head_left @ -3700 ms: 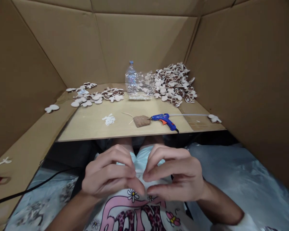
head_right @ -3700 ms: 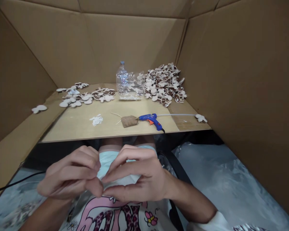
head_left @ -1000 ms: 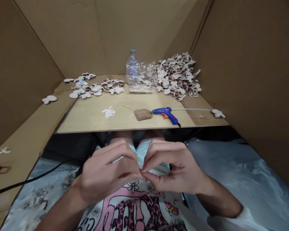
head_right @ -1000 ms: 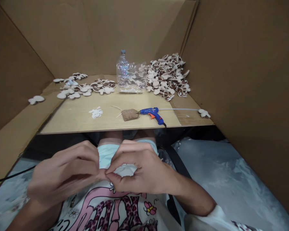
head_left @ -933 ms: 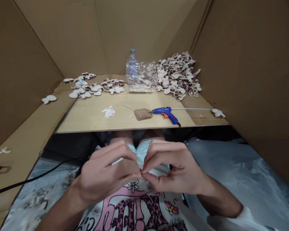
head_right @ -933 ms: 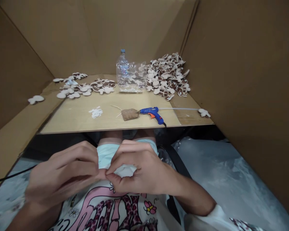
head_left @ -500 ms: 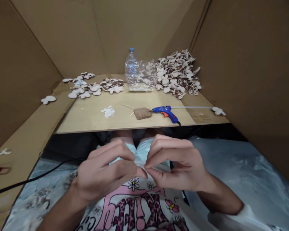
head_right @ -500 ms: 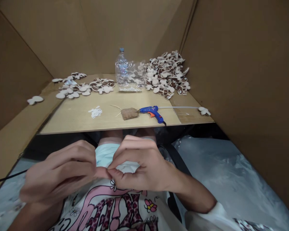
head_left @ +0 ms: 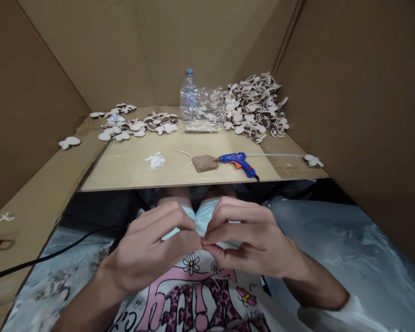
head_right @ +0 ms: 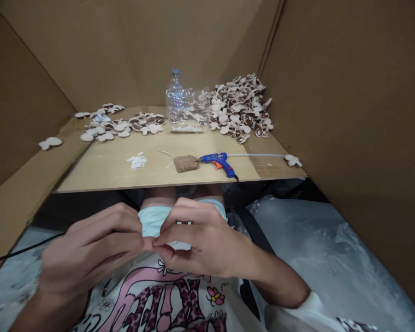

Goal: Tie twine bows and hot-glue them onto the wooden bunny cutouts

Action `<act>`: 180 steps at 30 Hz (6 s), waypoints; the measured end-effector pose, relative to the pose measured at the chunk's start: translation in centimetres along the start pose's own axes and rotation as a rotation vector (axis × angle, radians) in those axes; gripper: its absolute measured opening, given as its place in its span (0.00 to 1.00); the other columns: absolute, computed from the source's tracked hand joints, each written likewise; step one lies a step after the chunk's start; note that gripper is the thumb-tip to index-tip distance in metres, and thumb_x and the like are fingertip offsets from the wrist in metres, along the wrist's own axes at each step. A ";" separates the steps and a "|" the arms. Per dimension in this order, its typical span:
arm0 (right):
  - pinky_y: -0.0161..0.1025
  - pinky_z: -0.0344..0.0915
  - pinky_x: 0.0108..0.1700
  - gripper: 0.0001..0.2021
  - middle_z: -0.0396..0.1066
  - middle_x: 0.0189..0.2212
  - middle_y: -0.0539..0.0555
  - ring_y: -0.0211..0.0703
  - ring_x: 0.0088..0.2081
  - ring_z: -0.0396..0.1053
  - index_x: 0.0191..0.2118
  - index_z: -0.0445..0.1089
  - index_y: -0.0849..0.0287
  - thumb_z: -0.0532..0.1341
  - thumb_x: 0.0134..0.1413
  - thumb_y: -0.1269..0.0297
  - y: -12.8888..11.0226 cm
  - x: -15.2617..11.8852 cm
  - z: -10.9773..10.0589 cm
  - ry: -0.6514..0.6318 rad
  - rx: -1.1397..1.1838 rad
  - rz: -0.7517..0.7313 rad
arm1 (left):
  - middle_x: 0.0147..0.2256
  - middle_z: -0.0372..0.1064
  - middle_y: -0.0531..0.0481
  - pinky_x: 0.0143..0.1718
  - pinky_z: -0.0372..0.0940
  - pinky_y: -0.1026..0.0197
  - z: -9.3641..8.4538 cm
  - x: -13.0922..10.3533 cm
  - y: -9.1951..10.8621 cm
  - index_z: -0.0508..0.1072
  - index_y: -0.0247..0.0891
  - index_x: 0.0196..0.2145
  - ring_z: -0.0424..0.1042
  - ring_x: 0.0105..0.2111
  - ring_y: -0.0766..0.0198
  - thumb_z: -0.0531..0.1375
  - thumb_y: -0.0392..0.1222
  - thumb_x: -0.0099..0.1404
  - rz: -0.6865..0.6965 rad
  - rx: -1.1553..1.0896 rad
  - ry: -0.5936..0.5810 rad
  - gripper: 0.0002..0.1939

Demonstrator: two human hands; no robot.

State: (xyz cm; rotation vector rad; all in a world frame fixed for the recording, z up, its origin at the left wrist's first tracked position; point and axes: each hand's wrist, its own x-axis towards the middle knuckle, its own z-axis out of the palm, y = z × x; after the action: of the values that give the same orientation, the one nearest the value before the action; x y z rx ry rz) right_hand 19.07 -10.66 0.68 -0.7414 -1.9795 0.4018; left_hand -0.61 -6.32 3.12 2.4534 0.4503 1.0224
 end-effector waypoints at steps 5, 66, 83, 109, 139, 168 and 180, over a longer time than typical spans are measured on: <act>0.36 0.66 0.31 0.04 0.72 0.27 0.53 0.37 0.29 0.64 0.31 0.71 0.61 0.61 0.53 0.75 0.2 -0.3 0.5 -0.019 -0.176 -0.057 | 0.26 0.68 0.54 0.27 0.64 0.64 0.4 -0.8 -0.5 0.69 0.38 0.32 0.66 0.25 0.68 0.58 0.27 0.63 0.048 0.119 -0.054 0.07; 0.31 0.63 0.26 0.06 0.77 0.32 0.53 0.33 0.28 0.69 0.37 0.79 0.54 0.64 0.56 0.67 4.0 0.1 0.3 0.228 0.675 0.417 | 0.25 0.68 0.52 0.27 0.65 0.62 0.5 0.3 -1.3 0.71 0.33 0.28 0.66 0.26 0.68 0.65 0.22 0.55 0.194 0.110 0.237 0.10; 0.31 0.72 0.34 0.07 0.79 0.31 0.52 0.35 0.32 0.76 0.37 0.76 0.57 0.69 0.48 0.67 4.0 -0.1 0.7 0.235 0.833 0.489 | 0.25 0.70 0.52 0.26 0.68 0.63 0.4 -0.2 -1.0 0.73 0.35 0.31 0.69 0.26 0.67 0.66 0.26 0.56 0.210 0.127 0.263 0.08; 0.29 0.66 0.27 0.04 0.77 0.26 0.51 0.32 0.25 0.71 0.33 0.76 0.58 0.68 0.51 0.65 4.3 0.0 0.8 0.210 0.785 0.541 | 0.24 0.66 0.54 0.26 0.66 0.62 0.7 -0.4 -1.4 0.69 0.36 0.28 0.64 0.24 0.69 0.64 0.24 0.56 0.232 0.169 0.232 0.10; 0.36 0.69 0.37 0.08 0.72 0.33 0.54 0.38 0.35 0.69 0.41 0.72 0.59 0.65 0.54 0.73 0.7 -0.7 0.7 -0.030 0.178 0.053 | 0.27 0.72 0.52 0.30 0.66 0.60 0.4 -1.6 -1.1 0.71 0.38 0.34 0.68 0.27 0.66 0.59 0.27 0.63 0.169 0.111 0.082 0.08; 0.37 0.68 0.38 0.12 0.73 0.32 0.53 0.38 0.34 0.70 0.40 0.73 0.60 0.68 0.48 0.76 1.1 -0.6 0.8 0.017 0.377 0.105 | 0.26 0.71 0.54 0.30 0.66 0.65 0.4 -1.4 -0.5 0.72 0.38 0.32 0.68 0.27 0.69 0.60 0.29 0.64 0.096 0.050 0.058 0.06; 0.38 0.69 0.37 0.10 0.78 0.32 0.53 0.39 0.34 0.73 0.39 0.79 0.54 0.66 0.51 0.75 2.5 0.1 0.9 0.201 0.640 0.282 | 0.30 0.75 0.51 0.32 0.71 0.62 0.2 -0.1 -0.7 0.75 0.37 0.38 0.73 0.30 0.66 0.67 0.33 0.57 0.156 0.116 0.223 0.10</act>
State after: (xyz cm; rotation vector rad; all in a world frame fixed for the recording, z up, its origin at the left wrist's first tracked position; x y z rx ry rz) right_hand 19.06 -8.71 -1.11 -0.6094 -1.4320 1.0285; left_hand -0.60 -5.83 2.53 2.5181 0.4035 1.3800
